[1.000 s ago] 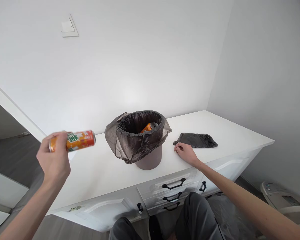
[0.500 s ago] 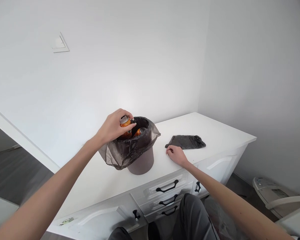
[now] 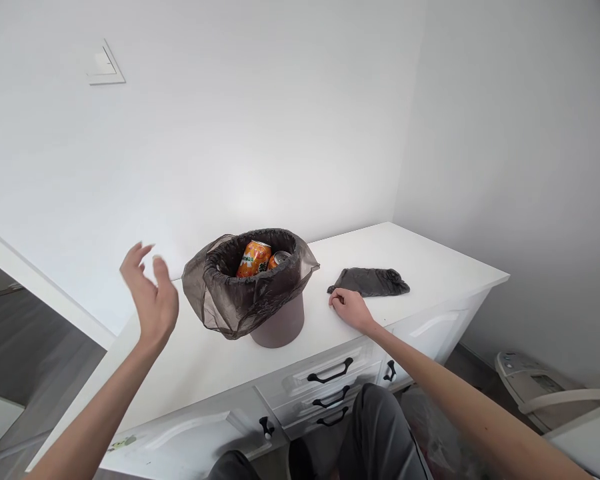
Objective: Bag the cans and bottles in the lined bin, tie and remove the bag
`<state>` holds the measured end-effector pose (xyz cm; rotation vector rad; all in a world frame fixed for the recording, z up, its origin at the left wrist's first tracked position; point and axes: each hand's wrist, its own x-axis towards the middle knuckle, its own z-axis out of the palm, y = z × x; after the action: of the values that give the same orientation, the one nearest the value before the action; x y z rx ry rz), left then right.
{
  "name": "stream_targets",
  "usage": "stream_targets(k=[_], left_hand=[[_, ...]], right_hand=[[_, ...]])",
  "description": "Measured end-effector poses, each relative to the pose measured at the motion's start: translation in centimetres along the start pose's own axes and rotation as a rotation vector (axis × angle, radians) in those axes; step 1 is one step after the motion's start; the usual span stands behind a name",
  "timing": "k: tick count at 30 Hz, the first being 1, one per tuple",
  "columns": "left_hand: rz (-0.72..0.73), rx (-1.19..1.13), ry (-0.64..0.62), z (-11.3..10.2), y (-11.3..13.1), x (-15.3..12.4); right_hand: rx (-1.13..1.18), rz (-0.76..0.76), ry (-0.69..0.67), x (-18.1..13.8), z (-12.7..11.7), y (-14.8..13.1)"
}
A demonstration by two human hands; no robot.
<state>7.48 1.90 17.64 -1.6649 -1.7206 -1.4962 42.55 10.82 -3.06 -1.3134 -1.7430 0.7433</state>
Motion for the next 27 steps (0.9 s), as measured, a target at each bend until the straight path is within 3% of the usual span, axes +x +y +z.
stream_targets(k=[2,7,11,15,20,27], left_hand=[[-0.153,0.024,0.031,-0.4,-3.8,-1.9],[-0.28,0.207,-0.272,-1.0,-12.3,-7.6],[-0.298,0.42,-0.554,-0.6,-16.5,-10.9],[-0.239,0.524,-0.669,0.0,-18.7,-11.9],[-0.202,0.562,-0.683,0.4,-20.3,-12.4],[-0.196,0.588,-0.698,0.3,-20.5,-12.7]], right_hand=[[0.0,0.004,0.0,0.0,0.0,-0.1],[-0.015,0.016,-0.001,-0.2,0.1,-0.4],[-0.028,0.017,0.003,-0.4,0.2,-0.7],[-0.043,0.027,-0.004,-0.4,0.3,-0.5],[-0.057,0.024,0.006,-0.1,0.7,0.4],[-0.079,0.038,0.005,-0.1,0.8,0.3]])
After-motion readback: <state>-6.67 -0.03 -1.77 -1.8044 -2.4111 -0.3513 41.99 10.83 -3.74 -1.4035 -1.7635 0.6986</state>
